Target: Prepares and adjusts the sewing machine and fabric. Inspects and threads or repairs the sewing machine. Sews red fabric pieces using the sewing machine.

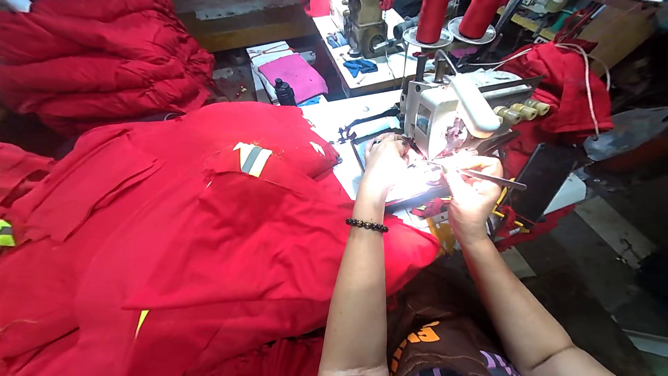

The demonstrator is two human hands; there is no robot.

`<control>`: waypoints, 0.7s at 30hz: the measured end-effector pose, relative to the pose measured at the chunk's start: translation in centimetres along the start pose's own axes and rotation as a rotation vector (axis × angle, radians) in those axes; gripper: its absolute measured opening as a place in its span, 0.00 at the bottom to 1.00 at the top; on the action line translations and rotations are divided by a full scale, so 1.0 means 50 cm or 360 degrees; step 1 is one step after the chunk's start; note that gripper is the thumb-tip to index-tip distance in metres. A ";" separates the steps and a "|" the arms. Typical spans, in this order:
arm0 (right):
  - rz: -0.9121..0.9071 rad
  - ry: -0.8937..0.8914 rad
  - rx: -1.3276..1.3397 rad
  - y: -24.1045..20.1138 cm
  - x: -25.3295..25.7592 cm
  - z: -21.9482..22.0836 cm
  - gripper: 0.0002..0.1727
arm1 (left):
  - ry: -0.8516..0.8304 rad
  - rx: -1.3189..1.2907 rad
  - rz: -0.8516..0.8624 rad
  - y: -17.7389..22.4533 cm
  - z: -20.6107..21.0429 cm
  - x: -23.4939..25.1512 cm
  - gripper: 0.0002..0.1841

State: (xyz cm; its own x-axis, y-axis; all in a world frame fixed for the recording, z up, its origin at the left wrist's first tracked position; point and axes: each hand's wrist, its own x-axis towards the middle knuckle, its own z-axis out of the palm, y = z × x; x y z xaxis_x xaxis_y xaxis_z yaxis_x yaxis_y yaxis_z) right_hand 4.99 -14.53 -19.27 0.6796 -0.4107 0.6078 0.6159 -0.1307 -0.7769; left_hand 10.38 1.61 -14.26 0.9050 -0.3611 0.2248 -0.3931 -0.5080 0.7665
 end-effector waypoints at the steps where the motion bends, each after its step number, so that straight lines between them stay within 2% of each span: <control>1: -0.0003 -0.0004 0.0020 0.000 0.000 0.000 0.21 | 0.0009 -0.0001 0.0002 -0.001 0.001 0.000 0.08; 9: -0.0071 0.0039 0.0017 0.005 -0.001 0.000 0.23 | 0.0067 -0.0080 -0.0043 0.005 0.002 -0.003 0.08; 13: -0.0109 0.0074 0.0006 -0.001 -0.002 0.006 0.22 | 0.0134 -0.0007 -0.0050 0.016 0.002 -0.017 0.05; 16: -0.0142 0.0093 -0.0005 -0.004 -0.004 0.012 0.21 | 0.0198 0.0126 -0.0025 0.029 0.001 -0.038 0.10; 21: -0.0180 0.0094 -0.0086 -0.010 -0.007 0.021 0.21 | 0.0245 0.0186 0.0011 0.027 0.009 -0.041 0.12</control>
State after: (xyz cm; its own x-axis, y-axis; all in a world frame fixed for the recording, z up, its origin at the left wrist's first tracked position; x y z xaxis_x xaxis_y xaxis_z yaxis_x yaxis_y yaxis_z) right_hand 4.85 -13.38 -18.93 0.5812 -0.4430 0.6826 0.6639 -0.2268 -0.7126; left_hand 7.92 1.31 -13.99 0.9129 -0.2458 0.3259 -0.4075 -0.5966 0.6914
